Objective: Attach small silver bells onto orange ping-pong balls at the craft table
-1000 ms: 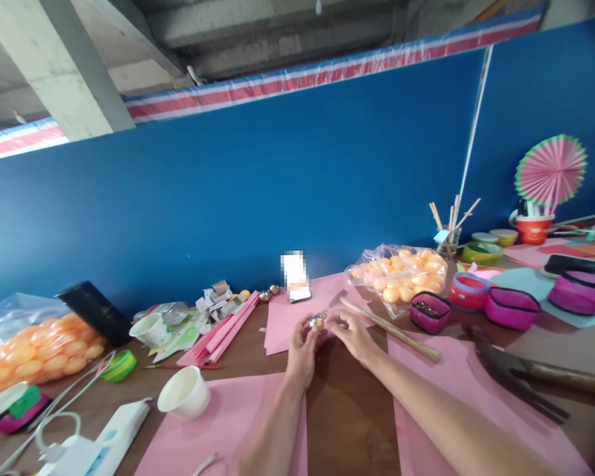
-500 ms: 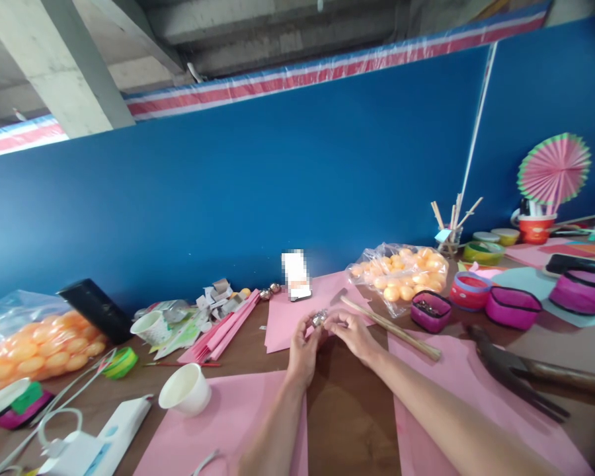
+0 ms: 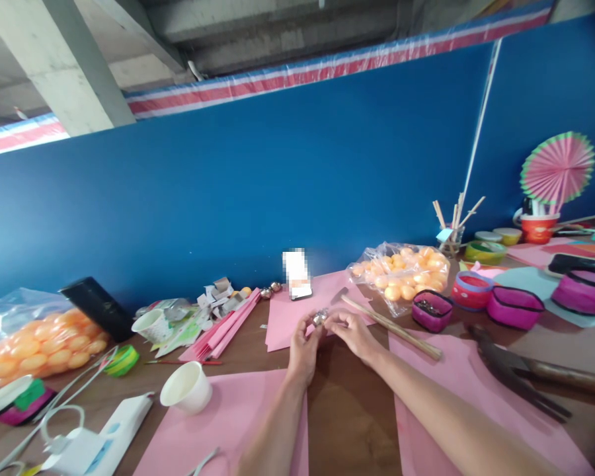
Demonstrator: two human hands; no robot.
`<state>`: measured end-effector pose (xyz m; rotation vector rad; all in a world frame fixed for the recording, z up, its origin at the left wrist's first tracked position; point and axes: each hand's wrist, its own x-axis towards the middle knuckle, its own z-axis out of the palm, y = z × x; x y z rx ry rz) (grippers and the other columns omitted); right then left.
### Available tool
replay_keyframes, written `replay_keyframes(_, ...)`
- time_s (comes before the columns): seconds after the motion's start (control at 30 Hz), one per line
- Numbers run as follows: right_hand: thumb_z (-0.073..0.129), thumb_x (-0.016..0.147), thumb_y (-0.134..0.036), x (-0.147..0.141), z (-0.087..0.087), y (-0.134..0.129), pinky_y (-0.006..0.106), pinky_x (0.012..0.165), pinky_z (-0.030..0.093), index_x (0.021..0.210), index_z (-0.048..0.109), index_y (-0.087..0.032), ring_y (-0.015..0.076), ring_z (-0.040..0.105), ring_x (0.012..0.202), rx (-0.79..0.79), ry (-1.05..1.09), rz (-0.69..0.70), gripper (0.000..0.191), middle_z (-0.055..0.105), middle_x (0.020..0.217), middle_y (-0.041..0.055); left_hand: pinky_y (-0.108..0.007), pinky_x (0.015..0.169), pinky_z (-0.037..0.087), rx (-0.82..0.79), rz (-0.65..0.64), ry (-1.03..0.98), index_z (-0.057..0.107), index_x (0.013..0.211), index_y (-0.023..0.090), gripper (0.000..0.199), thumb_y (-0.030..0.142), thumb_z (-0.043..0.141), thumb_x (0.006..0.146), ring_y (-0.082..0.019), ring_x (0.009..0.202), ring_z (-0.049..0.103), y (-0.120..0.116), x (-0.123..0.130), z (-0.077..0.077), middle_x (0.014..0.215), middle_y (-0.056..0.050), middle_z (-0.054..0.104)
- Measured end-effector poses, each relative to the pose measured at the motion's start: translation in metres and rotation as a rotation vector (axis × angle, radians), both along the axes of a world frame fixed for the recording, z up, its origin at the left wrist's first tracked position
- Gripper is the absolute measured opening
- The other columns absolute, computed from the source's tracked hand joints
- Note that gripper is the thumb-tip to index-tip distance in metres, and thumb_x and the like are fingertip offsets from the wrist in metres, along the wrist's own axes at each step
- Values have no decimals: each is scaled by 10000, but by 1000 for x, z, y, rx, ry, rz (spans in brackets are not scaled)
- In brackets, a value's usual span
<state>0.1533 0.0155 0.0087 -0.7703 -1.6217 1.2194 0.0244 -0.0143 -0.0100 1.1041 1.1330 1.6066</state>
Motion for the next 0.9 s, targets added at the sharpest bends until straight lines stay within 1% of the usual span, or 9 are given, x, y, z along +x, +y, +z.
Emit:
replay_keyframes(0.17,564,718,-383,0,-1,0,280,706,462,732,609,-163,155,574,742,-2,-2,0,225,608,789,29,-332,865,406,-17,3,-6,511,1098,189,445,267,613,671,-186,952,554,0,1,1,1053,-79,597)
replay_keyframes(0.43,543,732,-380,0,0,-1,280,711,465,736,605,-167,156,572,747,-10,-7,14,221,603,786,29,-344,874,401,-4,-12,-22,506,1101,188,449,263,614,672,-193,967,546,-1,1,1,1050,-79,596)
replay_keyframes(0.73,528,748,-371,1,1,-2,289,709,465,751,597,-165,160,573,747,-12,2,24,218,603,770,28,-345,879,396,-1,0,-23,510,1095,183,444,265,616,671,-194,974,542,-1,1,2,1048,-80,595)
replay_keyframes(0.9,551,736,-373,1,4,-3,289,706,465,733,600,-164,163,576,744,-21,-1,25,214,612,780,31,-341,871,405,5,-37,-42,494,1108,185,456,289,610,680,-190,974,543,-1,1,2,1066,-84,586)
